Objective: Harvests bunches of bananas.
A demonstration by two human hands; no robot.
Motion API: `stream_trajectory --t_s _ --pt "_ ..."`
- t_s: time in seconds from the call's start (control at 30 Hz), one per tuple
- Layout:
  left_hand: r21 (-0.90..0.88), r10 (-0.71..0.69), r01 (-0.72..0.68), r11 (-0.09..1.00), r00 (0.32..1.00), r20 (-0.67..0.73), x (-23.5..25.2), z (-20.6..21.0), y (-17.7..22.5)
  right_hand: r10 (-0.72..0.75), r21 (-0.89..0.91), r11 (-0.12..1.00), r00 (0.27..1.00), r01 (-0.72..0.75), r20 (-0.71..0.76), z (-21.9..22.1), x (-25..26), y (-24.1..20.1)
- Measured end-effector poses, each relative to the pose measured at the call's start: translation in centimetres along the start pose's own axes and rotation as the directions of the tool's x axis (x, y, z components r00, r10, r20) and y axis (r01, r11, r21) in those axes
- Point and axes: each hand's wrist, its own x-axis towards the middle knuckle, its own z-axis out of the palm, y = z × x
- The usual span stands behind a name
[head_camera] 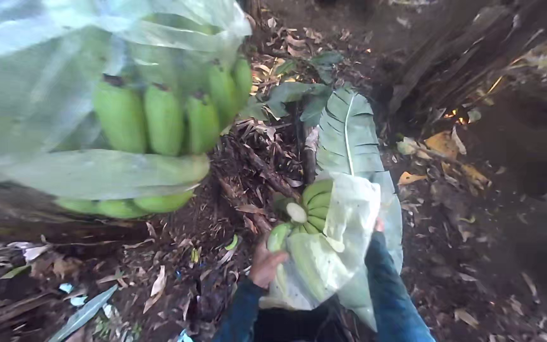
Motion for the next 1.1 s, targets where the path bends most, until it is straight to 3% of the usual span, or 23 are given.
stream_trajectory --t_s 0.07,0.17,0.27,0.4,0.63,0.8,0.9,1.1 --pt "0.244 0.078 -0.073 0.967 0.997 -0.014 1.0 -0.6 0.6 -0.054 0.022 0.998 0.994 0.053 0.09 -2.2 -3.4 -0.6" --pt "0.536 0.091 -0.026 0.844 0.991 -0.095 3.2 -1.0 -0.3 -0.04 0.089 0.996 0.911 0.004 0.411 -3.0 -9.2 -1.2" --pt "0.595 0.084 0.042 0.803 0.98 -0.183 4.7 -1.5 -2.5 -0.012 0.098 0.994 0.8 -0.059 0.6 -0.9 -12.5 0.1" --pt "0.586 0.065 0.128 0.8 0.953 -0.296 4.6 -2.6 -4.9 0.086 -0.001 0.992 0.689 -0.123 0.72 2.0 -12.9 1.7" --pt "0.634 0.023 0.23 0.739 0.931 -0.365 3.4 -4.5 -6.4 0.203 -0.141 0.978 0.553 -0.152 0.808 4.6 -12.5 3.4" --pt "0.676 0.036 0.267 0.686 0.917 -0.398 3.1 -5.2 -7.3 0.228 -0.162 0.973 0.581 -0.165 0.781 6.7 -15.2 3.5" --pt "0.695 0.036 0.308 0.65 0.901 -0.433 3.3 -5.3 -7.6 0.288 -0.164 0.953 0.605 -0.253 0.742 7.8 -17.6 2.7" --pt "0.703 0.008 0.366 0.61 0.884 -0.467 3.6 -6.0 -8.8 0.365 -0.138 0.903 0.556 -0.408 0.747 9.3 -20.0 2.4"
